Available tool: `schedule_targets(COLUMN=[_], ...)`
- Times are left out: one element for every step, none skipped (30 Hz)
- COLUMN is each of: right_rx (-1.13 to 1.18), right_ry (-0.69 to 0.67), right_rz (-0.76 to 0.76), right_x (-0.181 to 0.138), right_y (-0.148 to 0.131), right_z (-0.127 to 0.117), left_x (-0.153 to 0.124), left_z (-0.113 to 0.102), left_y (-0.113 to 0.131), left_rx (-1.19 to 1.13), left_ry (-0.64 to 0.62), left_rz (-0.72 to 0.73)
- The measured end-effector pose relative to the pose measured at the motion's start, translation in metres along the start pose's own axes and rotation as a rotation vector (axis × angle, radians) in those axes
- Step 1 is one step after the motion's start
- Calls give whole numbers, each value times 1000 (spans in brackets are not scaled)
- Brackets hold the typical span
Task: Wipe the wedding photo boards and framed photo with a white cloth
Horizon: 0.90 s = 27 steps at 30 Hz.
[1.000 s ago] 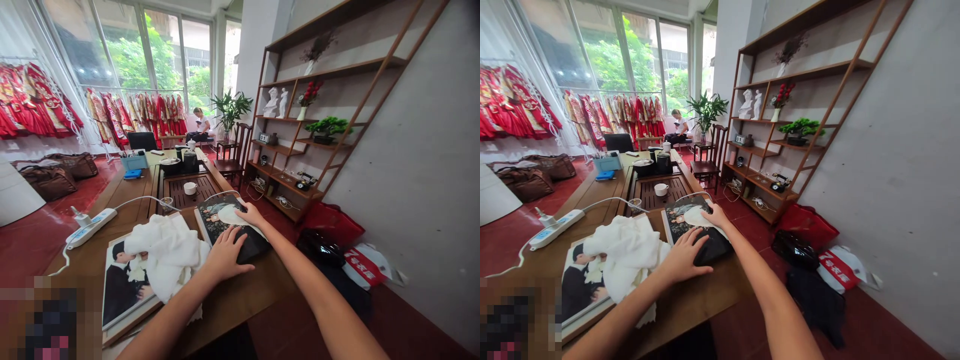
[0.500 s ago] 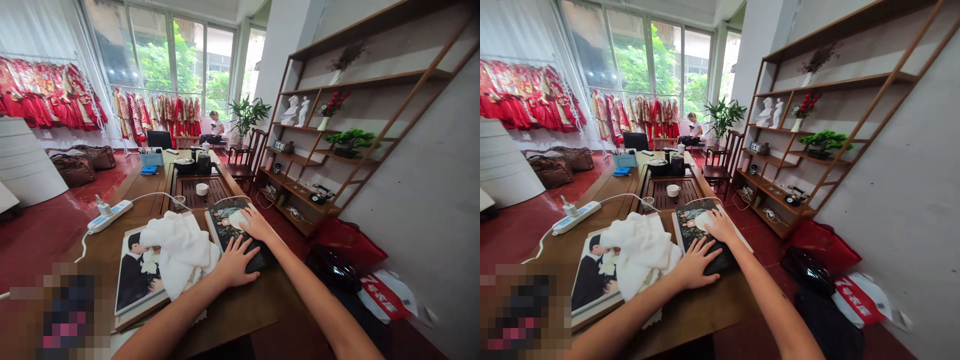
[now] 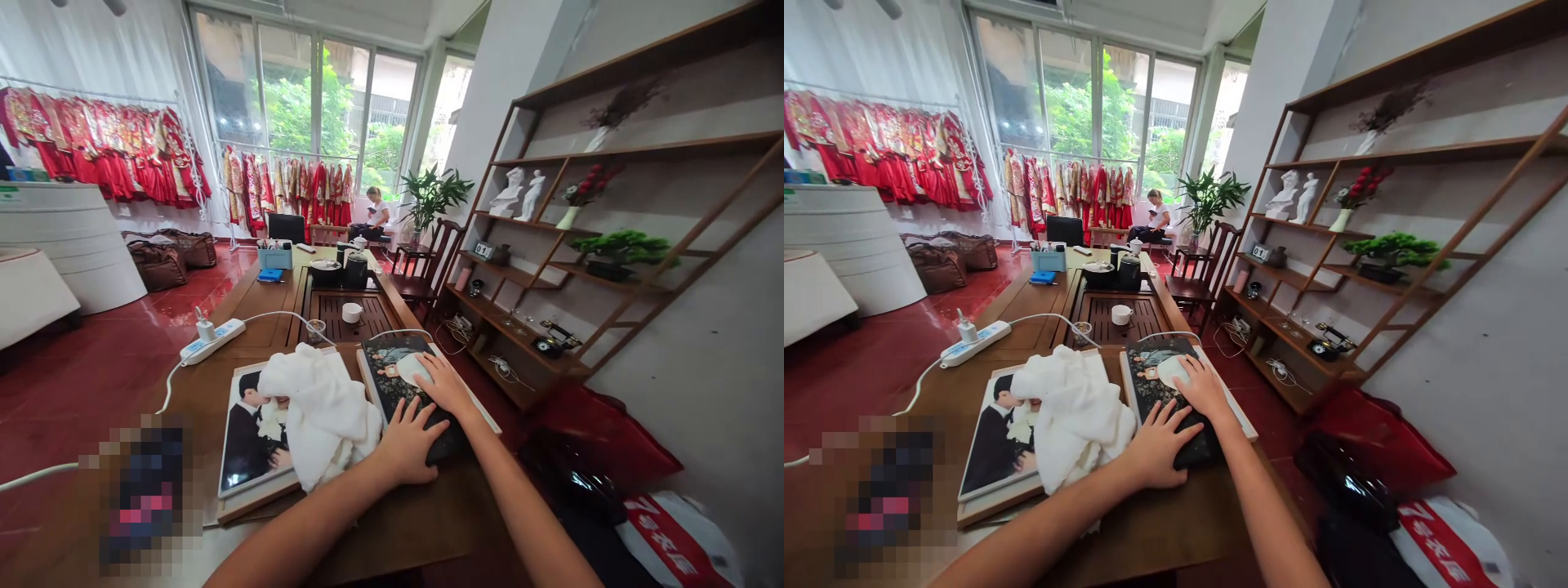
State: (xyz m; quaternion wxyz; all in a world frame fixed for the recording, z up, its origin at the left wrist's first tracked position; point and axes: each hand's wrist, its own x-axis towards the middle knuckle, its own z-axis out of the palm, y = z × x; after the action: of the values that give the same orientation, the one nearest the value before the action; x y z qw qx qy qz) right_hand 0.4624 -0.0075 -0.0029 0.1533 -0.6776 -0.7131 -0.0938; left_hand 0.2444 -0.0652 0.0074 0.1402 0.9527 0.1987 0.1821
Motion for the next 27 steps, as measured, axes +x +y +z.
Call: schedule_targets(right_rx=[-1, -1, -1, -1, -1, -1, -1, -1, -1, -2, -3, -4, -8, -14, -22, -29, -33, -30, -19, 1, 27, 56, 89, 122, 158, 191, 225], right_ry=[1, 2, 3, 5, 6, 7, 7, 7, 6, 4, 2, 0, -1, -1, 2, 9, 18, 32, 50, 68, 83, 97, 104, 102, 104, 88, 61], right_rz=[1, 3, 6, 9, 12, 16, 20, 23, 24, 25, 26, 28, 33, 39, 47, 54, 58, 59, 55, 43, 24, -1, -34, -70, -109, -153, -195], right_x=[0, 1, 1, 1, 1, 1, 1, 1, 1, 1, 1, 1, 1, 1, 2, 3, 4, 6, 7, 9, 11, 13, 16, 18, 21, 23, 25], right_y=[0, 1, 1, 1, 1, 1, 1, 1, 1, 1, 1, 1, 0, 0, -2, -4, -8, -13, -21, -30, -42, -57, -73, -91, -109, -129, -148], right_z=[1, 2, 4, 5, 6, 7, 8, 9, 9, 10, 9, 9, 8, 7, 5, 2, -1, -5, -9, -14, -19, -24, -30, -35, -40, -44, -48], left_x=[0, 0, -1, -1, -2, -3, -5, -7, -10, -15, -21, -29, -38, -48, -61, -74, -88, -103, -118, -133, -147, -160, -172, -182, -191, -198, -203], left_z=[0, 0, 0, -1, -2, -5, -9, -14, -22, -30, -41, -53, -66, -79, -92, -104, -115, -124, -131, -136, -139, -140, -140, -138, -137, -134, -132], left_y=[-1, -1, -1, -1, -1, 0, 0, 1, 2, 3, 4, 4, 3, 1, -2, -7, -13, -21, -30, -40, -51, -62, -72, -81, -89, -96, -101], left_rx=[1, 2, 2, 2, 0, -5, -12, -20, -27, -31, -32, -28, -22, -17, -12, -7, 2, 16, 39, 67, 105, 145, 177, 202, 225, 239, 242], left_ry=[-4, -5, -4, -1, 4, 11, 21, 34, 48, 63, 82, 106, 140, 190, 236, 277, 309, 346, 389, 443, 488, 525, 543, 551, 551, 544, 535], left_rz=[2, 4, 3, 2, 0, -1, -2, -3, -5, -10, -23, -41, -65, -100, -136, -171, -204, -247, -297, -365, -421, -480, -530, -571, -607, -638, -659])
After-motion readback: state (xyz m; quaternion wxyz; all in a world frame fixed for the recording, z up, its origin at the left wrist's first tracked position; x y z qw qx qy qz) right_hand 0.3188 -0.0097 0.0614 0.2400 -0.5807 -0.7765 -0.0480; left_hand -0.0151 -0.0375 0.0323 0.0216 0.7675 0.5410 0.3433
